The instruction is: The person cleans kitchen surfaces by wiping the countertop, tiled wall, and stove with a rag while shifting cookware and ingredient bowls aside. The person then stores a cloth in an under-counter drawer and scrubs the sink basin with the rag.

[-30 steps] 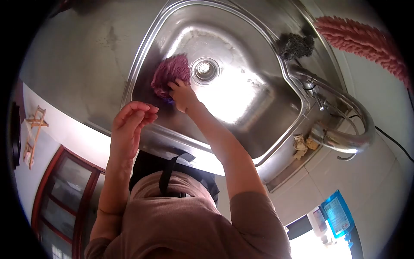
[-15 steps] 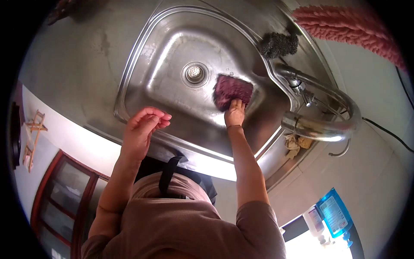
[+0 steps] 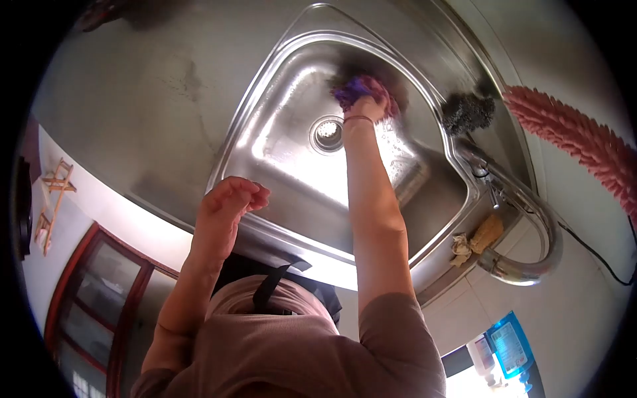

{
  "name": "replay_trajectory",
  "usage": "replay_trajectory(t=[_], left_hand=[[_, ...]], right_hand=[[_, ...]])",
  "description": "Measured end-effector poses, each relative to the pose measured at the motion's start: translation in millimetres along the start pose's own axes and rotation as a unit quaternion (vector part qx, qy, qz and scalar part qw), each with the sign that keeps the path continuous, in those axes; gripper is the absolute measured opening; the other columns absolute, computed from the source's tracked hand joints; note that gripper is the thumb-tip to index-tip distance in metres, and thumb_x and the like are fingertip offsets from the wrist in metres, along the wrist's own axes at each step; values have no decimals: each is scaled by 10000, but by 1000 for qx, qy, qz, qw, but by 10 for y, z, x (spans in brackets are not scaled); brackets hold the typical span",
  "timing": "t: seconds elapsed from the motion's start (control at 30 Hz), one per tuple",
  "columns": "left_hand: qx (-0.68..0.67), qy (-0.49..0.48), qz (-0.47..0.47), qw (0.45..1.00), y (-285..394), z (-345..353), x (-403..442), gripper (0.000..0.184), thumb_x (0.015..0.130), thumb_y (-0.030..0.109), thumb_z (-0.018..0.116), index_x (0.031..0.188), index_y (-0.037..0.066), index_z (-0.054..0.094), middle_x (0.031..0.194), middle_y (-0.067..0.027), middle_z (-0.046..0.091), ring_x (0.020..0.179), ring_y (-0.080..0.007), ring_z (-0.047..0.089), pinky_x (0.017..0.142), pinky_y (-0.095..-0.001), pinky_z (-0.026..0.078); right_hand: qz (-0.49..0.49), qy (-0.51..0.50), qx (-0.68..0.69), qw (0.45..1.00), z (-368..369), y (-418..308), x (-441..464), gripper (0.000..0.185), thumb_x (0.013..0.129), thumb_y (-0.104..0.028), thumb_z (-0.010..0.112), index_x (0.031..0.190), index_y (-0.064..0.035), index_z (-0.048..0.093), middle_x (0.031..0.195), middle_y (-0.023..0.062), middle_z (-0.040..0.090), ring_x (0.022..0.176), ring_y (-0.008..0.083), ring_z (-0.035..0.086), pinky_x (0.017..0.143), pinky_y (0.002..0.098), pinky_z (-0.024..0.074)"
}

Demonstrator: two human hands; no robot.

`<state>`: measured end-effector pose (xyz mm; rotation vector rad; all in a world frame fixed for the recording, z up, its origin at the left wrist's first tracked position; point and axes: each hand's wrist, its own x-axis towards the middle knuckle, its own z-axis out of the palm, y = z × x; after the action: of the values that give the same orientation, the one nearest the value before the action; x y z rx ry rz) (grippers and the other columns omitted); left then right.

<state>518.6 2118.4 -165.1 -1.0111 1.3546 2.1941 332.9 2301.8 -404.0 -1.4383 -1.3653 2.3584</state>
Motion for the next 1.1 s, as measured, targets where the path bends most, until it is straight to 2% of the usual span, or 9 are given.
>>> replay_trajectory(t=[0.3,0.47,0.53,0.6,0.67,0.73,0.8,0.97,1.1], left_hand=[[-26,-4,31,999,213,-307,-30,131,865,38,467,940,11,570,931,-115,627,852,-181,597,823,-318,463],[-50,10,64,997,384,-372,-123,131,870,40,465,953,10,562,947,-131,615,866,-189,592,811,-311,466],[-51,3,71,996,418,-423,-143,128,876,56,473,954,13,565,954,-130,615,876,-189,589,808,-307,464],[-57,22,93,994,455,-433,-167,149,878,35,448,948,-1,573,936,-128,627,852,-179,599,813,-299,466],[-52,25,90,994,447,-447,-195,147,882,39,449,946,2,576,934,-126,628,853,-178,600,815,-296,467],[-51,16,97,994,431,-422,-238,146,884,32,447,946,-1,575,930,-132,628,847,-182,601,809,-294,472],[-44,14,103,994,369,-378,-284,145,884,29,447,949,-6,573,929,-136,627,845,-185,602,806,-294,475],[-32,5,115,993,249,-186,-429,141,885,23,450,954,-19,564,927,-146,625,840,-193,605,799,-296,483],[-18,1,130,991,179,0,-573,138,886,27,450,952,-18,563,919,-143,625,840,-191,603,801,-300,482]], right_hand=[[-68,-227,-261,936,418,616,-358,495,692,132,353,1128,-24,527,1035,74,575,931,178,534,826,246,415],[125,-344,-366,856,252,346,-882,494,721,124,320,1153,-23,508,995,74,576,905,174,536,804,251,439],[90,-426,-360,825,46,426,-982,462,730,117,308,1131,-3,504,999,81,575,931,176,531,838,260,430],[27,-435,-424,794,-145,460,-1181,443,748,64,310,1143,1,500,1037,87,568,930,172,530,842,255,423],[156,-485,-443,738,-183,319,-1466,326,795,-32,399,1083,-3,550,1017,91,581,884,162,536,805,259,430],[-35,-616,-448,647,-332,447,-1655,256,817,-183,505,971,-4,605,926,99,601,807,145,536,755,278,438],[123,-528,-489,683,-348,307,-1978,297,806,-296,559,880,-17,631,859,127,609,766,184,560,749,301,448],[-68,-570,-575,582,-599,147,-2247,290,760,-244,530,932,-38,640,1019,226,560,974,348,534,872,370,421],[7,-563,-617,550,-1057,-229,-2109,325,750,-206,502,993,-33,631,1278,150,428,1147,298,450,956,347,367]])
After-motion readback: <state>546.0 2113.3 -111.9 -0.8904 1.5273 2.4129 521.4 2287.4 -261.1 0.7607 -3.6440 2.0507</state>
